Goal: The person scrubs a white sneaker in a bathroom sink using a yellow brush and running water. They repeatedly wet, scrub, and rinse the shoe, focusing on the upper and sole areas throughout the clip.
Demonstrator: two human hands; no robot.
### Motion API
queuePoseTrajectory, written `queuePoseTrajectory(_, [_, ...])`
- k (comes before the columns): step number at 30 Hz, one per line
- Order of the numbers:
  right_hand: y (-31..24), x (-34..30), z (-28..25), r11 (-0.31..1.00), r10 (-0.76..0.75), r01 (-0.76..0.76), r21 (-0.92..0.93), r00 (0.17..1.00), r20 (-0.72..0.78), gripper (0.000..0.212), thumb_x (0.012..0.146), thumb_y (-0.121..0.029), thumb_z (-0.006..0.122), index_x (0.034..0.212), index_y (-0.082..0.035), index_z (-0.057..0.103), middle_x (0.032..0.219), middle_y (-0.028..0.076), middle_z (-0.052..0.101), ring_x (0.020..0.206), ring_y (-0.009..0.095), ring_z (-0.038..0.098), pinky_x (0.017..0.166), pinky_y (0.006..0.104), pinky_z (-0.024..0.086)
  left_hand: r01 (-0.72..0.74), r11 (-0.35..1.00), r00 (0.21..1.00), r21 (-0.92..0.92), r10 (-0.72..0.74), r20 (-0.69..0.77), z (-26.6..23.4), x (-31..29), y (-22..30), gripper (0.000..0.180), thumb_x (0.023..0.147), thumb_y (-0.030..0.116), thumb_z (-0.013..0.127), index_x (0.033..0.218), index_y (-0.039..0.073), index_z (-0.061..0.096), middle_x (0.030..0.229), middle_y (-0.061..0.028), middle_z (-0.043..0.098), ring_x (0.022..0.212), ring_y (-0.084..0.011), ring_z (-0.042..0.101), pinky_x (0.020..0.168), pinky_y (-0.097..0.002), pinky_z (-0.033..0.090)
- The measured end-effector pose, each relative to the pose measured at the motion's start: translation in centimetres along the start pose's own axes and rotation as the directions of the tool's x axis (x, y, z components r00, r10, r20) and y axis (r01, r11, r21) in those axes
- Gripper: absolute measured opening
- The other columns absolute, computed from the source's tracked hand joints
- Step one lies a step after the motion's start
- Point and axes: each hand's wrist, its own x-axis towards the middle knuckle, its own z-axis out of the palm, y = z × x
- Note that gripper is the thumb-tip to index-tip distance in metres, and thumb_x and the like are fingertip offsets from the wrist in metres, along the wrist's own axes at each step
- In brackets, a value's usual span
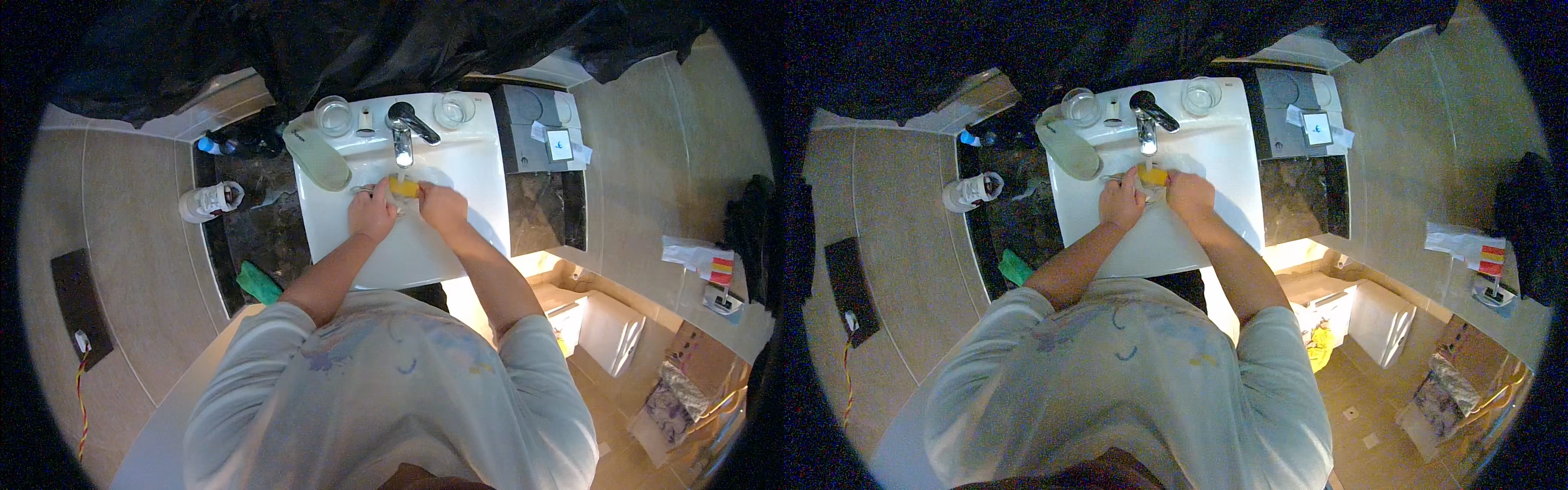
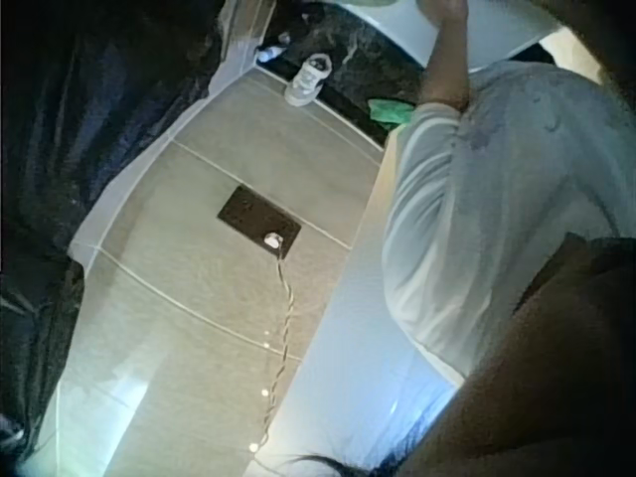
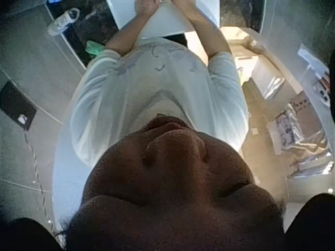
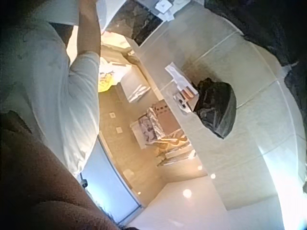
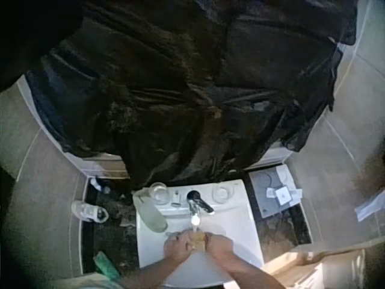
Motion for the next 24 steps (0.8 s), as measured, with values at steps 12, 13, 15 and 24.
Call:
queuePoseTrajectory(12, [1.7, -3.5, 6.2, 0.939, 0.073, -0.102, 0.328, 0.992, 0.100, 0.030, 0.099, -0.031, 0.047, 0.110, -0.013, 0.068, 0.093, 0.018, 0.071, 0.086, 0.037, 0.068, 0.078, 0.0483, 0.054, 0.077, 0.997, 0.996, 0.013, -0.078, 0.033, 0.1, 0.4, 0.2, 0.050, 0.080, 0.025, 0.061, 0.129, 0.020, 0.057, 0.100, -0.0190, 0.062, 0.093, -0.0356, 0.061, 0.081, -0.0473, 0.051])
queuePoseTrajectory(13, [1.8, -3.2, 6.0, 0.935, 0.049, -0.096, 0.341, 0.989, 0.141, 0.031, 0.098, -0.033, 0.048, 0.109, -0.013, 0.068, 0.093, 0.019, 0.071, 0.087, 0.038, 0.068, 0.079, 0.0497, 0.054, 0.086, 0.996, 0.995, 0.002, -0.086, 0.053, 0.2, 0.5, 0.0, 0.050, 0.080, 0.025, 0.061, 0.129, 0.020, 0.057, 0.100, -0.0188, 0.062, 0.093, -0.0357, 0.062, 0.081, -0.0472, 0.051])
queuePoseTrajectory(15, [1.8, -2.7, 4.9, 0.949, 0.038, -0.087, 0.303, 0.986, 0.164, 0.031, 0.098, -0.034, 0.049, 0.110, -0.013, 0.069, 0.093, 0.018, 0.071, 0.088, 0.038, 0.068, 0.080, 0.0495, 0.054, 0.096, 0.995, 0.993, 0.003, -0.096, 0.076, 0.0, 0.4, 0.3, 0.049, 0.080, 0.024, 0.062, 0.129, 0.020, 0.057, 0.100, -0.0186, 0.062, 0.093, -0.0358, 0.062, 0.081, -0.0471, 0.051])
queuePoseTrajectory(24, [1.7, -2.6, -0.6, 0.966, 0.107, -0.087, 0.242, 0.992, -0.071, 0.030, 0.097, -0.031, 0.053, 0.116, -0.015, 0.070, 0.093, 0.017, 0.072, 0.086, 0.035, 0.069, 0.075, 0.0449, 0.055, 0.077, 0.997, 0.995, -0.029, -0.075, 0.069, -0.4, 0.5, 0.1, 0.049, 0.081, 0.024, 0.061, 0.129, 0.018, 0.056, 0.109, -0.0168, 0.064, 0.099, -0.0351, 0.062, 0.085, -0.0473, 0.052])
